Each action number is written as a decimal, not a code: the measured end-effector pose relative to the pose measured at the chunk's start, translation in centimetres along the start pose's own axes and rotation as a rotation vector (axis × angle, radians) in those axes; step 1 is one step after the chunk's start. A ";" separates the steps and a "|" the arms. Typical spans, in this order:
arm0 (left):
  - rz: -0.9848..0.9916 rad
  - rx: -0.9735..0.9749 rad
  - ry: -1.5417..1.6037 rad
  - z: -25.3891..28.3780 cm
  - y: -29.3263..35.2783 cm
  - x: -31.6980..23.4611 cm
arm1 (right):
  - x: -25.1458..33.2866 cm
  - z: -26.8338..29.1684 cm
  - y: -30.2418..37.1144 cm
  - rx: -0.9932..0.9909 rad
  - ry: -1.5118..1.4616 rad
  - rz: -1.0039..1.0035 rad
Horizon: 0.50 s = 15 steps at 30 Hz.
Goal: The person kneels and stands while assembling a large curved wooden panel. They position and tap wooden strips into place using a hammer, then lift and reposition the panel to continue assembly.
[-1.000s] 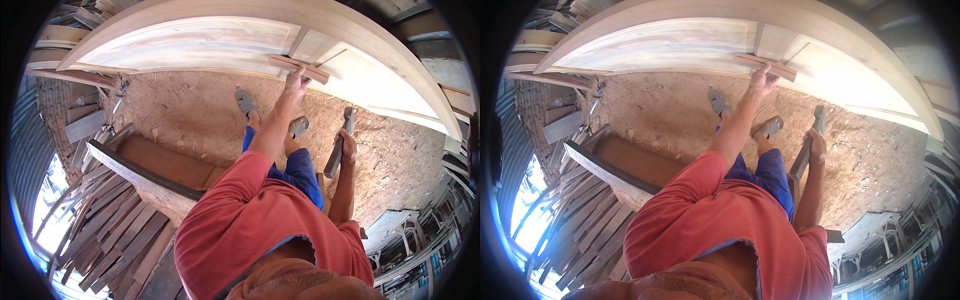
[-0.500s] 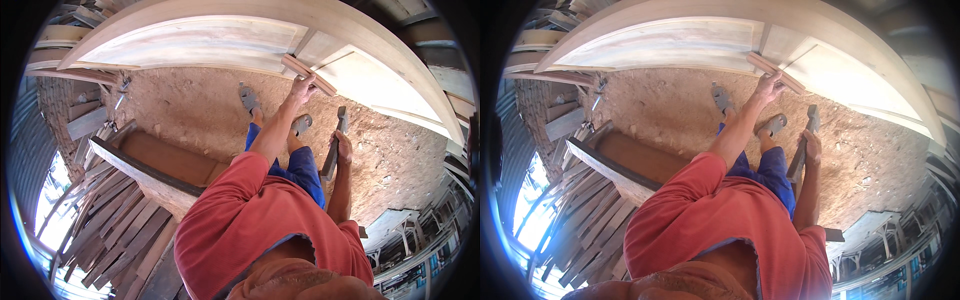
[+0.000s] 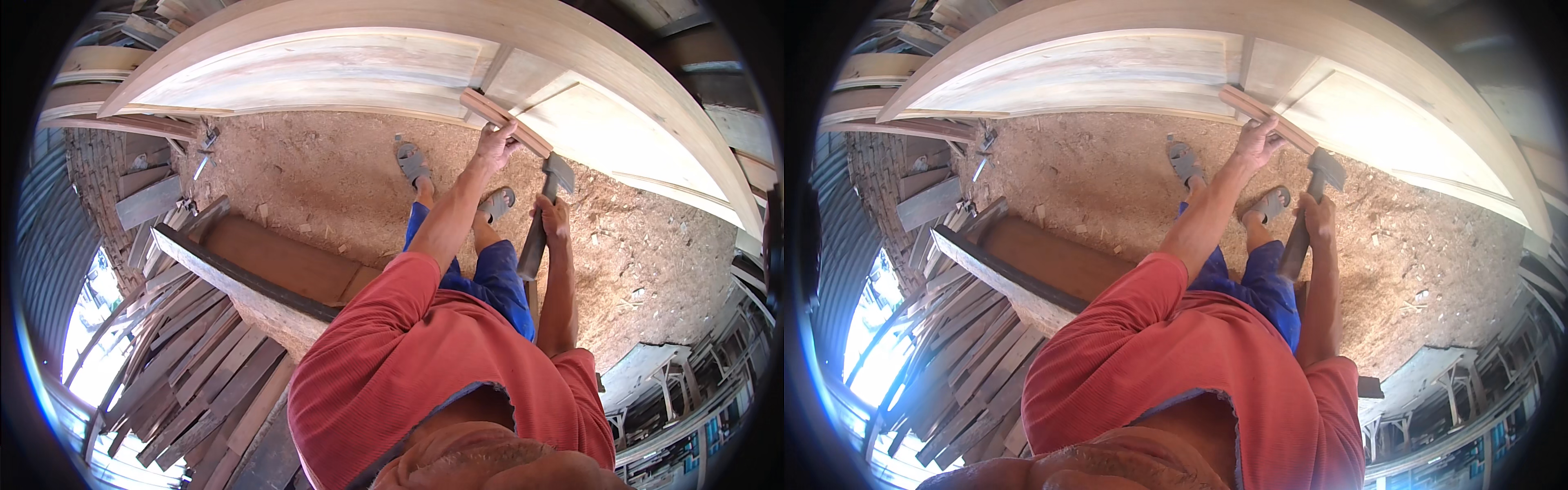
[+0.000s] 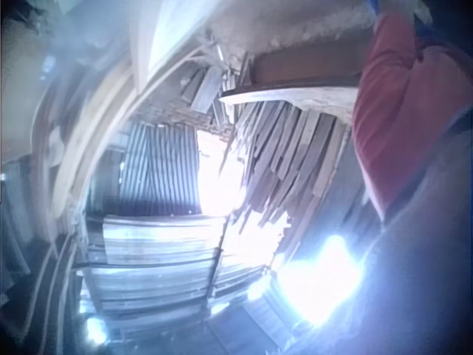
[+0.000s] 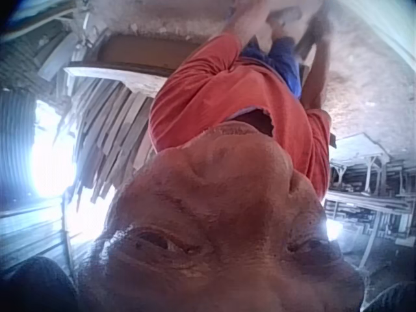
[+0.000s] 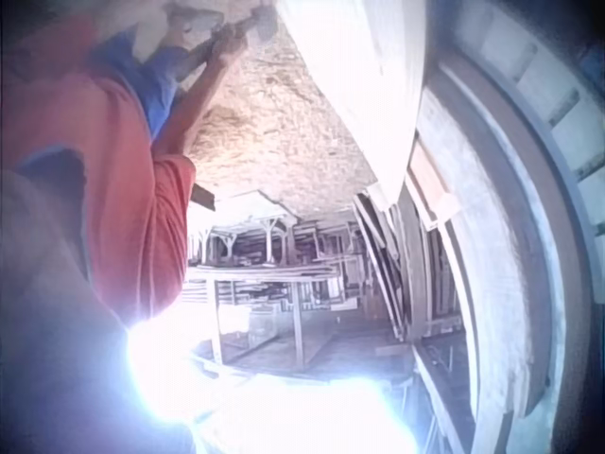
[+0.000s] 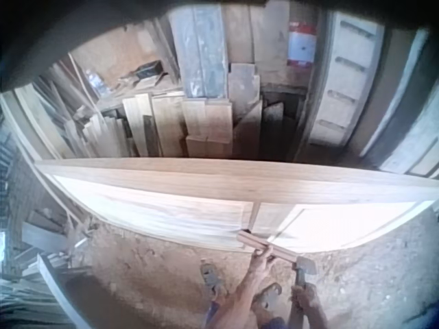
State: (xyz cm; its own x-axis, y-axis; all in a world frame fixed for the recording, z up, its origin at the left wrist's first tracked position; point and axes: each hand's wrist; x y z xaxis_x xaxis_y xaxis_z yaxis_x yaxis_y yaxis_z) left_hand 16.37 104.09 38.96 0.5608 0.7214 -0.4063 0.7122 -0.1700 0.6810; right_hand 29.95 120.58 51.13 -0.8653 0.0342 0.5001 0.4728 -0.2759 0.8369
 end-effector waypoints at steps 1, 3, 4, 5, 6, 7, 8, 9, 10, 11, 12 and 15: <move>-0.003 0.007 0.007 0.0 0.0 0.0 | 0.2 -0.2 -0.1 0.077 0.043 0.067; -0.006 0.017 0.024 0.0 0.1 0.0 | 0.5 -0.2 0.0 0.010 0.055 0.025; -0.010 0.022 0.033 -0.1 0.1 -0.1 | 0.5 -0.1 0.1 0.009 0.040 0.013; 0.000 -0.008 0.033 -0.3 0.2 -0.1 | 0.4 0.2 0.3 -0.001 0.024 -0.006; -0.017 0.009 0.031 -0.5 0.2 0.0 | 0.3 0.5 0.5 -0.002 0.001 0.000; -0.017 -0.008 0.021 -0.7 0.2 0.0 | 0.1 0.9 0.7 -0.016 -0.022 -0.004; -0.013 -0.024 0.013 -0.9 0.4 0.1 | -0.2 1.3 1.0 -0.033 -0.030 -0.028; 0.006 -0.023 0.002 -1.1 0.6 0.1 | -0.5 1.7 1.2 -0.016 -0.037 -0.018; 0.025 -0.013 -0.011 -1.2 0.8 0.0 | -0.9 2.1 1.5 -0.003 -0.034 -0.023; 0.056 -0.017 -0.035 -1.3 1.0 -0.1 | -1.3 2.4 1.8 -0.022 -0.026 -0.051; 0.053 0.000 -0.070 -1.4 1.2 -0.4 | -1.6 2.6 2.0 -0.035 -0.005 -0.076; 0.099 -0.039 -0.184 -1.6 1.5 -1.7 | -2.7 2.9 2.5 0.008 -0.038 -0.111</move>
State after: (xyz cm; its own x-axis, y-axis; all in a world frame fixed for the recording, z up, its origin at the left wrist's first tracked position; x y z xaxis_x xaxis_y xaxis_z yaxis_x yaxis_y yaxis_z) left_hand 15.86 103.72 41.67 0.6976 0.5670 -0.4380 0.6348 -0.2057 0.7448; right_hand 33.91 122.56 52.54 -0.9054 0.1003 0.4126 0.3763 -0.2603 0.8892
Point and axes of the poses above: each hand's wrist, its own y-axis away from the middle knuckle, its own z-axis out of the back of the hand, x = y × z, and after that the axes turned 6 degrees about -z, right-handed
